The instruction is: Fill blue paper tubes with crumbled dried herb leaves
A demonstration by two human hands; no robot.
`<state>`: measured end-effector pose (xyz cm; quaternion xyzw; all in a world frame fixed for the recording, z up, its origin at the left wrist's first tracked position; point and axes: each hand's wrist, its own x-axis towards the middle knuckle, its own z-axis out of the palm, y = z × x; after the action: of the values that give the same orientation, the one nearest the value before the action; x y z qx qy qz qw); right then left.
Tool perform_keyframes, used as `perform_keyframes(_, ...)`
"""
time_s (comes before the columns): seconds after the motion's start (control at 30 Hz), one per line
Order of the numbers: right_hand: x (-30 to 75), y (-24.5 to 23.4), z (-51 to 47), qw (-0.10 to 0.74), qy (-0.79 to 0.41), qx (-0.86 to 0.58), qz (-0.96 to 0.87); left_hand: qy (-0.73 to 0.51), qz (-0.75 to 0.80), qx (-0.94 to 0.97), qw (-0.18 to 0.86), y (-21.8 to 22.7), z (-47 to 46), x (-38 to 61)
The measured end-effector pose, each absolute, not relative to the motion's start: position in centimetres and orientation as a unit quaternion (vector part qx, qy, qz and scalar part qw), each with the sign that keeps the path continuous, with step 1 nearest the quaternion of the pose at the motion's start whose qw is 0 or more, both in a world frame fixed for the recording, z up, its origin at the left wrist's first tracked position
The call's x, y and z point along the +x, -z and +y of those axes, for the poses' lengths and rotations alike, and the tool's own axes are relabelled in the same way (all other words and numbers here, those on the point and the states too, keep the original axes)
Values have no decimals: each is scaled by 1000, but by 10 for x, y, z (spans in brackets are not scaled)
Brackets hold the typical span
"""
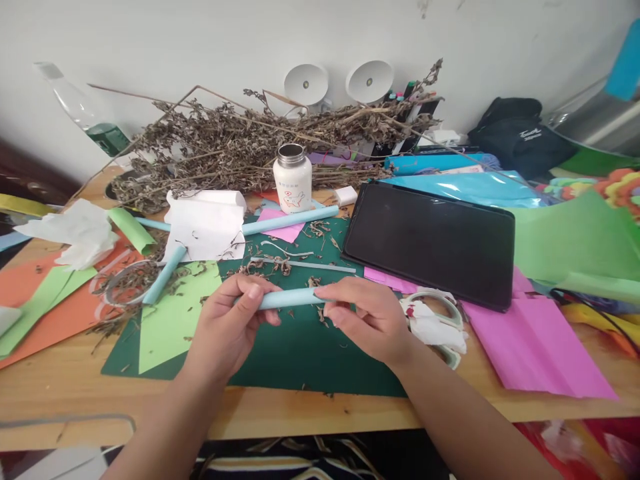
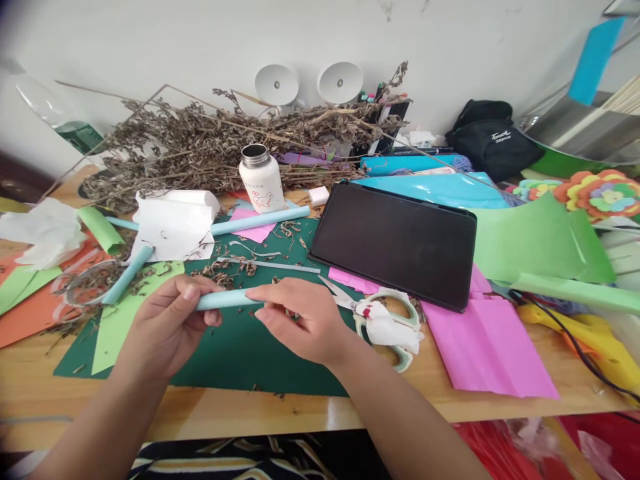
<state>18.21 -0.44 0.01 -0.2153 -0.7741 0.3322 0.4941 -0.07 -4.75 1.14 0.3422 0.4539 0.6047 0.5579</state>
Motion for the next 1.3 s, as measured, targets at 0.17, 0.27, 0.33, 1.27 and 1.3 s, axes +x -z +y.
perform_keyframes(0.17,189,-4,3,427,-311,-182,-830,-589,445,371,563,-8,-46,-7)
perform_keyframes(0.27,192,-6,5,421,-322,-170,-831,-585,443,379,564,-7,-45,-8)
perform_keyframes(0.33,194,-7,6,394,-313,-169,-848,-582,440,388,563,-6,-45,-9)
perform_keyframes(1.27,202,-3,7,484,-447,-176,-731,-642,386,360,556,-7,-51,-20)
perform_keyframes(1.3,200,-3,7,466,-436,-188,-747,-630,395,361,564,-6,-51,-21)
